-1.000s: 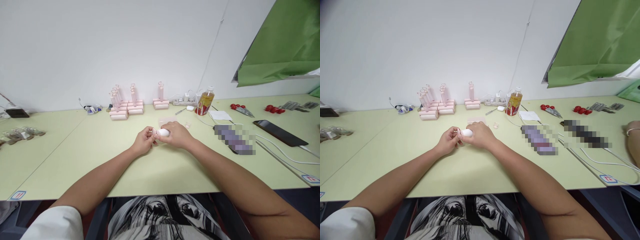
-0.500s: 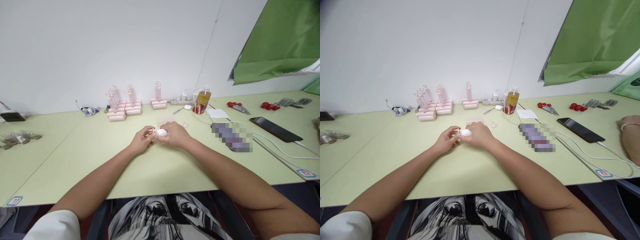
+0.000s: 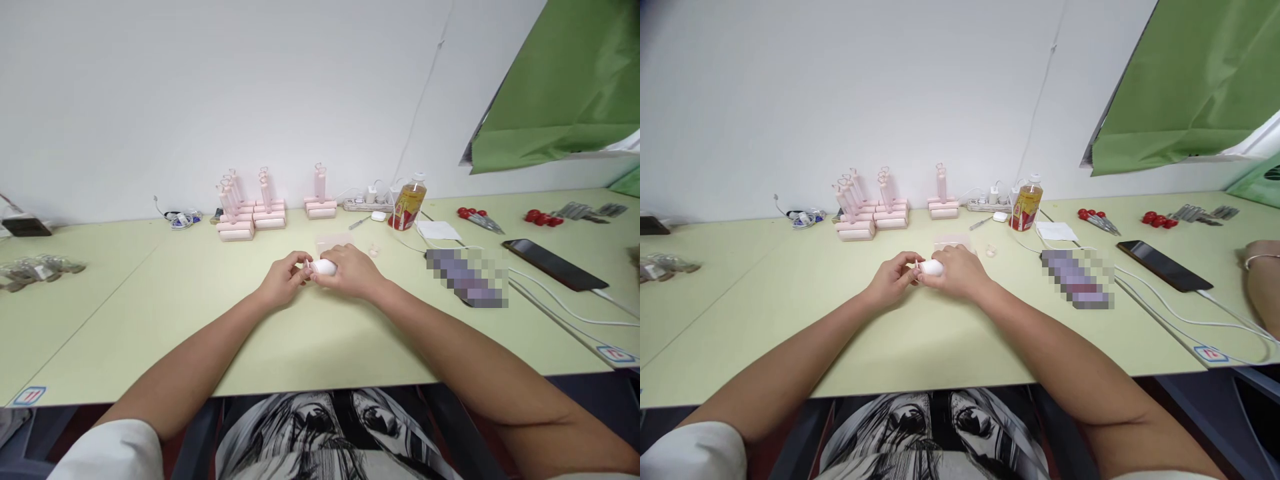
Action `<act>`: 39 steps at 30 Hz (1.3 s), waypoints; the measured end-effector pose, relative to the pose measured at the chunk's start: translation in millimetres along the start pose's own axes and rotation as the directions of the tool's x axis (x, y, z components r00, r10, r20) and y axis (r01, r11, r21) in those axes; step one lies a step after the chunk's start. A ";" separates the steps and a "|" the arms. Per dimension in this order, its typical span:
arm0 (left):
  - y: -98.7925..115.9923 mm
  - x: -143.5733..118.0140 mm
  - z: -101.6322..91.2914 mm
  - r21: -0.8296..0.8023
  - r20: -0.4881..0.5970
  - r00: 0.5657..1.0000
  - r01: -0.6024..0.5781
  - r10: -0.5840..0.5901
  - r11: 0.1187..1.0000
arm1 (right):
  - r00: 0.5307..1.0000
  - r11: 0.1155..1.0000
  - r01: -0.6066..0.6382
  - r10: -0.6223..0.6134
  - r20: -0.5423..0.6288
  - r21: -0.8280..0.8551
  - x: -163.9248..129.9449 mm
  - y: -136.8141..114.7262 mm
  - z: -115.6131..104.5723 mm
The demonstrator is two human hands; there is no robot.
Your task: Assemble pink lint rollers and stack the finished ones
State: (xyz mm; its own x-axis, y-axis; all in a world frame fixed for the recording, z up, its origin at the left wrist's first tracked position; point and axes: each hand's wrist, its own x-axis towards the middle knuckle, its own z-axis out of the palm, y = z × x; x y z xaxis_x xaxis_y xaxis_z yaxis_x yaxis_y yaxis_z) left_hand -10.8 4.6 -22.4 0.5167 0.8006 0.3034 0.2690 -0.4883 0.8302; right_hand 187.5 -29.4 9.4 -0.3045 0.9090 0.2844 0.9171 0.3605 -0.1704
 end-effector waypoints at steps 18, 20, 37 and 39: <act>8.5 -0.3 15.1 0.333 -0.147 0.979 -0.083 0.138 0.939 | 0.997 0.998 -0.067 0.067 -0.041 -0.014 1.3 -5.6 -1.5; 9.4 -0.5 16.2 0.341 -0.161 0.978 -0.071 0.132 0.937 | 0.997 0.998 -0.065 0.064 -0.042 -0.013 1.4 -5.7 -1.4; 7.4 -0.5 19.7 0.357 -0.224 0.956 -0.102 0.191 0.928 | 0.989 0.993 -0.120 0.120 -0.081 -0.003 2.7 -13.9 -5.0; 5.6 0.6 19.2 0.359 -0.221 0.955 -0.111 0.200 0.927 | 0.990 0.994 -0.112 0.111 -0.088 -0.003 3.9 -12.9 -3.9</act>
